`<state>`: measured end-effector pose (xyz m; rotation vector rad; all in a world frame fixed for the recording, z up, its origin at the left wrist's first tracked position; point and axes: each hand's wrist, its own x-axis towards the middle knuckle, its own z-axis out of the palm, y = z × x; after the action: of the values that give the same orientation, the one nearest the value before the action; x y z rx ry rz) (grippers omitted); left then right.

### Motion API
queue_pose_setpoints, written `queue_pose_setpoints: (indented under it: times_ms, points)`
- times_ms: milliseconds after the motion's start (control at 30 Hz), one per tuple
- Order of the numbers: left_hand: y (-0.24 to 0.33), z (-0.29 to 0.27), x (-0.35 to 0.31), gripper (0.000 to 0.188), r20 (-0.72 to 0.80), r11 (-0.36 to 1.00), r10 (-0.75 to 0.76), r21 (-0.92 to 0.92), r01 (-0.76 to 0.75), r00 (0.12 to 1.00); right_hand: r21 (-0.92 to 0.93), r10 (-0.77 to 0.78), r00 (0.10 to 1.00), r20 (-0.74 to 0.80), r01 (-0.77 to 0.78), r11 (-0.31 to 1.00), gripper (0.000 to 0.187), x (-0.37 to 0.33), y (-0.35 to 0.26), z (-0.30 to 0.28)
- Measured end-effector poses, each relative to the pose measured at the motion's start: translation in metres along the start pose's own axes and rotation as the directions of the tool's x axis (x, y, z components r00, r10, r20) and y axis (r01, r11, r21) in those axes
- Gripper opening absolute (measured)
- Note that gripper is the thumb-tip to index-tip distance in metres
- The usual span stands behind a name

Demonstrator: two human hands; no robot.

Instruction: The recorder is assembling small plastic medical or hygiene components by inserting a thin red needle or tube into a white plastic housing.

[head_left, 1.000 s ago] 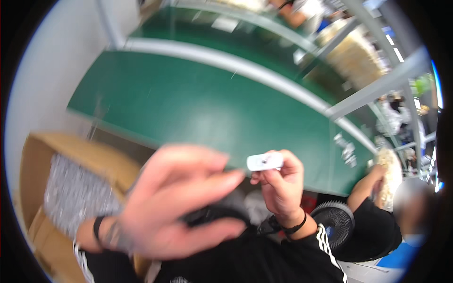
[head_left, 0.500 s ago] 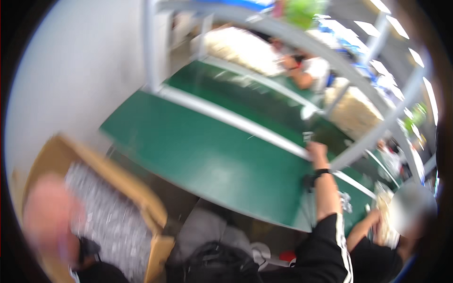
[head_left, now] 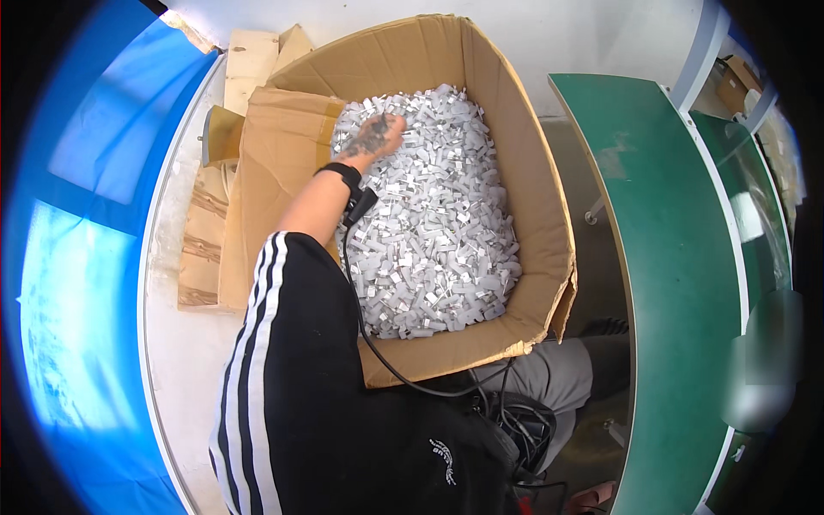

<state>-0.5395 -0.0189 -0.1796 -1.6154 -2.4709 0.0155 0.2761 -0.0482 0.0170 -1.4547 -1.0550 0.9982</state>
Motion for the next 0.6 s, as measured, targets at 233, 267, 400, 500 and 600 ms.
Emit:
queue_pose_setpoints:
  times_ms: [233,267,400,500,600]
  points:
    - [-0.119,0.064,-0.027,0.008,-0.156,0.236,0.280,0.968,0.090,0.947,-0.390,-0.165,0.981,0.098,0.190,0.901,0.037,-0.010,0.048,0.022]
    - [-0.053,0.092,0.008,0.008,-0.157,0.328,0.310,0.943,0.050,0.938,-0.476,-0.178,0.983,0.048,0.179,0.861,0.037,-0.029,0.031,0.039]
    - [0.043,0.006,0.014,0.024,-0.272,0.961,-0.261,-0.168,0.222,0.926,-0.215,-0.055,0.993,-0.100,0.033,0.976,0.038,-0.046,0.029,0.027]
    - [0.030,-0.022,0.016,0.026,-0.327,0.969,-0.238,-0.150,0.199,0.914,-0.241,-0.102,0.994,0.040,0.108,0.965,0.041,-0.042,0.042,0.020]
    - [0.038,-0.023,0.017,0.026,-0.389,0.978,-0.203,-0.116,0.170,0.899,-0.203,-0.139,0.990,0.018,0.140,0.969,0.044,-0.050,0.036,0.043]
